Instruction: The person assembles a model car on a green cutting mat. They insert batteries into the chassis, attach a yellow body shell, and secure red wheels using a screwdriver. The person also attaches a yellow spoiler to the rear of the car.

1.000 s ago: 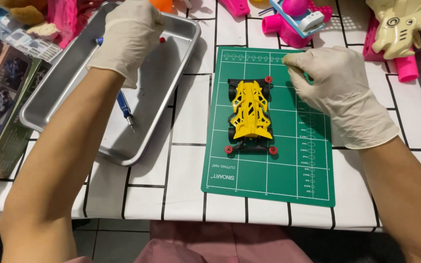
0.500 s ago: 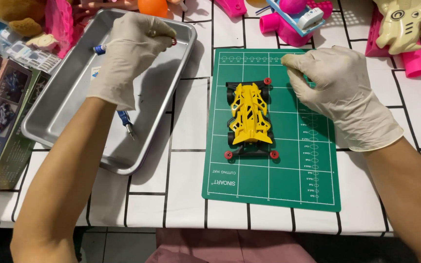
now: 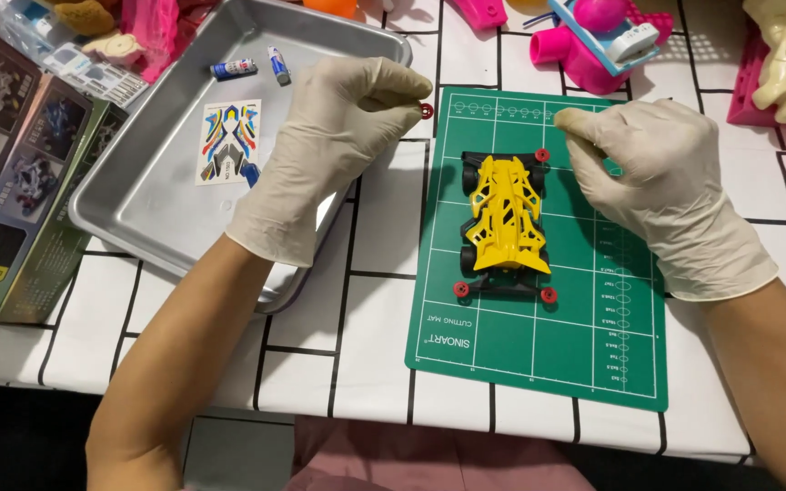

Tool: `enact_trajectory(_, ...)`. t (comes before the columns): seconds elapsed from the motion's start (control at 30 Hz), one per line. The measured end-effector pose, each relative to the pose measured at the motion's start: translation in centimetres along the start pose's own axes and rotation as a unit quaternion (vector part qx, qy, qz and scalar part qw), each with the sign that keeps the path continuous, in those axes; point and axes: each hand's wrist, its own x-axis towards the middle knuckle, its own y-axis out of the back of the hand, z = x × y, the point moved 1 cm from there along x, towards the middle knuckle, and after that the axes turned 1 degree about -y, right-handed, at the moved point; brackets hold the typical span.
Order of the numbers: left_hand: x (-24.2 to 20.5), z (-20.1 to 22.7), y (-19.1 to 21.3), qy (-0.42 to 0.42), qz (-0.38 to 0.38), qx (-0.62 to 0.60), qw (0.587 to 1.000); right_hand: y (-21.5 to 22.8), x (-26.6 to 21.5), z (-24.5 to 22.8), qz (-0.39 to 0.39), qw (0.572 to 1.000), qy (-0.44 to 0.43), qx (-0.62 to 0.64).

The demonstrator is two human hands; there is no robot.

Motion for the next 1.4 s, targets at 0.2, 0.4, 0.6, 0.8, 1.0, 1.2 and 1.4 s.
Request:
enact_trajectory(0.2, -0.1, 0.5, -0.7, -0.005, -0.046, -0.084, 0.995, -0.4, -0.3, 0.4, -0.002, 1.000, -0.004, 0.014)
enact_trajectory(0.4, 1.2, 1.0, -2.5, 0.146, -0.159, 0.030, 0.976, -1.0, -1.0, 1.2, -0.002, 0.999, -0.019, 0.036)
enact_trajectory(0.6, 3.2, -0.7, -4.4, 0.151, -0.194, 0.116, 0.962, -0.4, -0.7, 0.9, -0.012, 0.999, -0.007, 0.037)
enact_trajectory(0.8, 3.3, -0.4, -4.9, 0.141, -0.240, 0.140, 0.950, -0.2, -0.6, 0.9, -0.008, 0.999, -0.005, 0.035)
enact_trajectory(1.0, 2.9, -0.1, -4.8, 0.144, -0.246, 0.153, 0.946, -0.5, -0.8, 1.0, -0.010, 1.000, -0.006, 0.027)
enact_trajectory(1.2, 2.8, -0.9, -5.4, 0.106, -0.237, 0.167, 0.951, -0.6, -0.8, 0.9, -0.015, 1.000, -0.007, 0.020)
enact_trajectory(1.4, 2.8, -0.7, -5.6, 0.112, -0.237, 0.170, 0.950, -0.7, -1.0, 1.0, -0.025, 1.000, -0.006, 0.009)
